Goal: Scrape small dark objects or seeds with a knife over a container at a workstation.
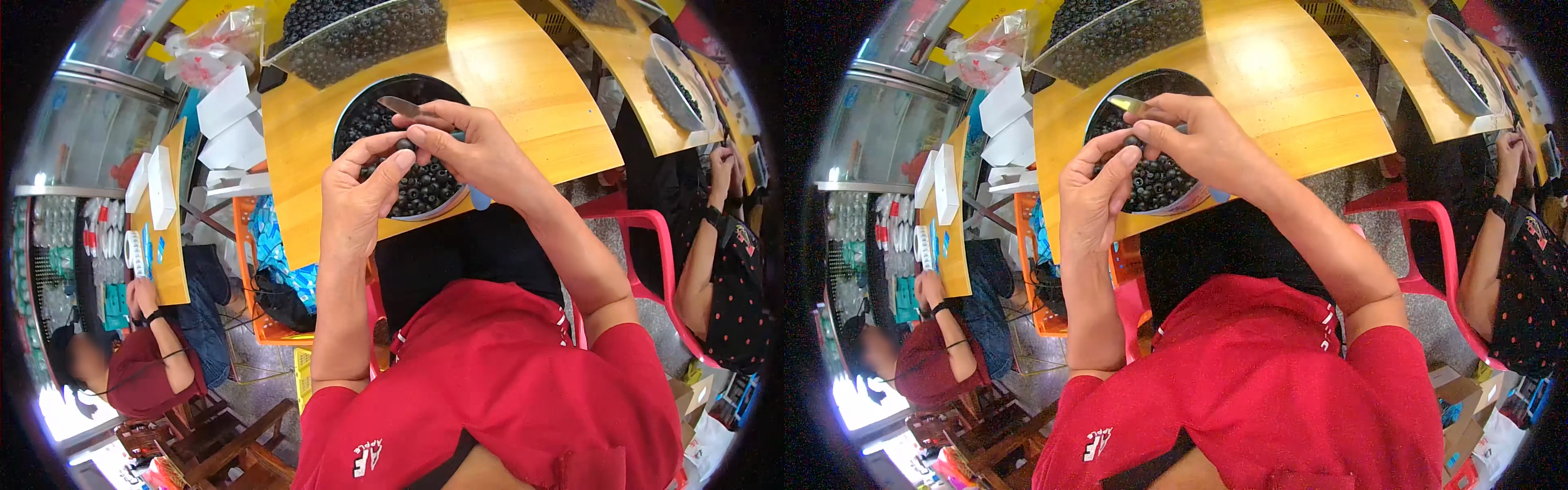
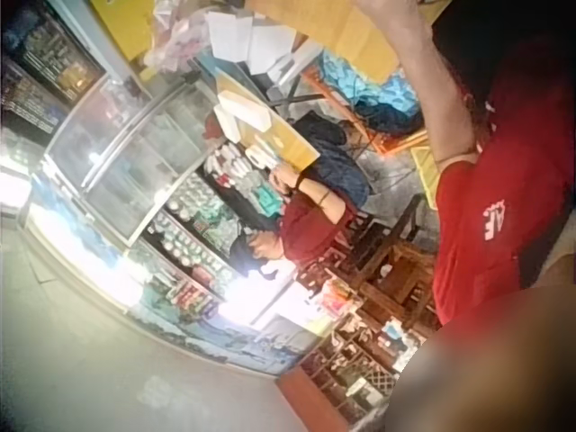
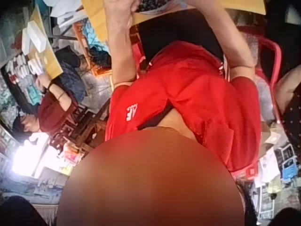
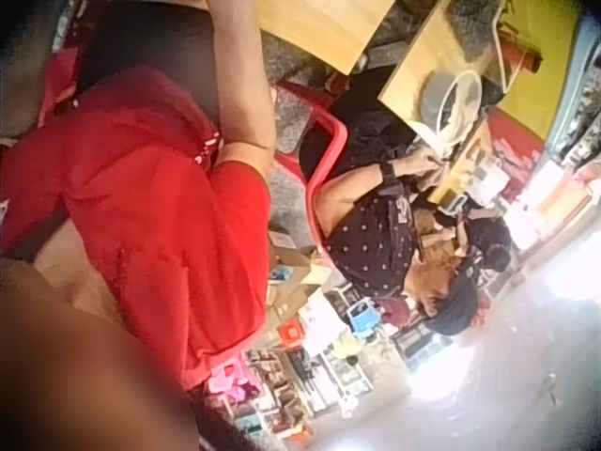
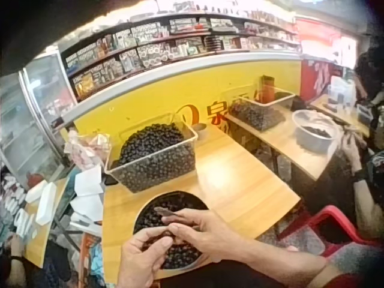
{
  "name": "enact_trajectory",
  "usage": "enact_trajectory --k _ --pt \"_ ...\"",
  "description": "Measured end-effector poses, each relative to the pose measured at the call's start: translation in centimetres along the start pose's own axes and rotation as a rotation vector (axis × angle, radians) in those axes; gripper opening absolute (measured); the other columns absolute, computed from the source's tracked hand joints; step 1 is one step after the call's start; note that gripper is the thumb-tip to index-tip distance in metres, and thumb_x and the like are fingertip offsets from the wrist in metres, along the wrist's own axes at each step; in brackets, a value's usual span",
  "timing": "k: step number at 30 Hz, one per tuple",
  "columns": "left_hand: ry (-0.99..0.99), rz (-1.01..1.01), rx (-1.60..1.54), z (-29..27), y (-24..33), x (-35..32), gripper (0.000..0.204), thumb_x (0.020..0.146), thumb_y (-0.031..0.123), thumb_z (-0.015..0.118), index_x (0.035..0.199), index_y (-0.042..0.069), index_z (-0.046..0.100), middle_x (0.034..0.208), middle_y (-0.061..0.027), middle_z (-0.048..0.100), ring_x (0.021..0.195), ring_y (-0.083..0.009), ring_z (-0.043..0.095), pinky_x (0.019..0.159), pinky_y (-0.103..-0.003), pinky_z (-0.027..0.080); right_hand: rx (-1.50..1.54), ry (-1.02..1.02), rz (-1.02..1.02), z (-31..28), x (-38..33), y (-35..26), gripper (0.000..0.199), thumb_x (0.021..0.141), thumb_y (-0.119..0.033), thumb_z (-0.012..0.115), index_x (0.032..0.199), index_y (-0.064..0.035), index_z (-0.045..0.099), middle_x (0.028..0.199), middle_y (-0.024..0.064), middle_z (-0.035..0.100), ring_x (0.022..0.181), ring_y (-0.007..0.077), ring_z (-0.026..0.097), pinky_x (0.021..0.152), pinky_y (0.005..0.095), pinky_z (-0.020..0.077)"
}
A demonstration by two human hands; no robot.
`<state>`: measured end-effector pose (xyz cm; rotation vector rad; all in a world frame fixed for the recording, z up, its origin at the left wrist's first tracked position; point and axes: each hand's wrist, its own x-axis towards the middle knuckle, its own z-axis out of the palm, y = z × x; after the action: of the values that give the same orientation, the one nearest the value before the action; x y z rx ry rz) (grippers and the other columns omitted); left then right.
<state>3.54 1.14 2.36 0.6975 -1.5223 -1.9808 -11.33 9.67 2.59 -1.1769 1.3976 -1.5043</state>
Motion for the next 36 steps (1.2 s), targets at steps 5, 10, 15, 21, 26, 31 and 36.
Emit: enact_trajectory --k 5,10,15,21,26,31,36 --pt "0.091 0.094 0.155 0.0 -0.3 -0.1 0.020 0.080 0.007 0.069 0.099 0.000 0.065 0.067 0.0022 0.056 0.048 -0.0012 0.041 0.041 -0.017 0.028 0.060 -0.001 -0.037 0.3 -0.6 -0.2 0.035 0.095 -0.021 0.048 0.121 0.0011 0.054 0.069 0.0005 0.056 0.058 0.0045 0.048 0.053 0.0209 0.0381" --pt "0.157 0.099 0.090 0.1 -0.4 0.1 0.020 0.080 0.004 0.068 0.099 -0.002 0.064 0.074 -0.0022 0.061 0.046 -0.0032 0.042 0.040 -0.017 0.028 0.003 -0.020 -0.023 0.4 -0.8 0.3 0.038 0.099 -0.028 0.042 0.127 -0.0034 0.051 0.059 -0.0016 0.052 0.051 0.0014 0.040 0.046 0.0174 0.0310" --pt "0.175 0.109 -0.060 0.4 -1.0 0.2 0.019 0.080 0.003 0.068 0.097 -0.003 0.064 0.076 -0.0042 0.063 0.047 -0.0046 0.045 0.041 -0.017 0.030 0.023 -0.084 0.066 0.4 -0.7 0.0 0.038 0.098 -0.028 0.043 0.125 -0.0021 0.052 0.060 -0.0010 0.053 0.046 0.0018 0.038 0.043 0.0178 0.0295" --pt "0.228 0.179 -0.054 1.8 -1.2 0.0 0.018 0.082 0.004 0.067 0.098 -0.004 0.064 0.072 -0.0029 0.061 0.046 -0.0043 0.045 0.041 -0.017 0.032 0.210 -0.012 0.228 0.1 -0.7 0.4 0.034 0.098 -0.027 0.044 0.117 -0.0022 0.057 0.061 -0.0005 0.055 0.041 0.0012 0.036 0.038 0.0180 0.0250" --pt "0.181 0.261 -0.231 0.5 -0.5 -0.9 0.021 0.087 0.006 0.061 0.105 -0.003 0.060 0.080 -0.0057 0.061 0.044 -0.0036 0.040 0.040 -0.017 0.029 0.387 0.035 0.259 0.0 -0.4 0.1 0.034 0.098 -0.026 0.043 0.117 0.0001 0.056 0.064 -0.0013 0.054 0.040 0.0004 0.031 0.037 0.0177 0.0224" --pt "0.035 0.180 -0.618 -5.1 0.3 -3.9 0.023 0.092 0.022 0.050 0.104 0.002 0.055 0.072 -0.0059 0.052 0.043 -0.0078 0.034 0.039 -0.018 0.026 0.418 0.072 0.175 -1.8 -0.3 0.1 0.037 0.098 -0.023 0.043 0.126 0.0004 0.048 0.066 -0.0027 0.048 0.042 -0.0005 0.027 0.037 0.0156 0.0206" --pt "0.352 0.261 -0.415 -15.9 -1.5 -11.2 0.021 0.087 0.026 0.050 0.089 0.006 0.055 0.069 -0.0058 0.050 0.044 -0.0108 0.038 0.041 -0.022 0.030 0.399 0.014 0.173 -2.1 0.4 -0.6 0.042 0.098 -0.021 0.042 0.133 0.0023 0.040 0.069 -0.0021 0.046 0.045 -0.0006 0.025 0.038 0.0144 0.0189"
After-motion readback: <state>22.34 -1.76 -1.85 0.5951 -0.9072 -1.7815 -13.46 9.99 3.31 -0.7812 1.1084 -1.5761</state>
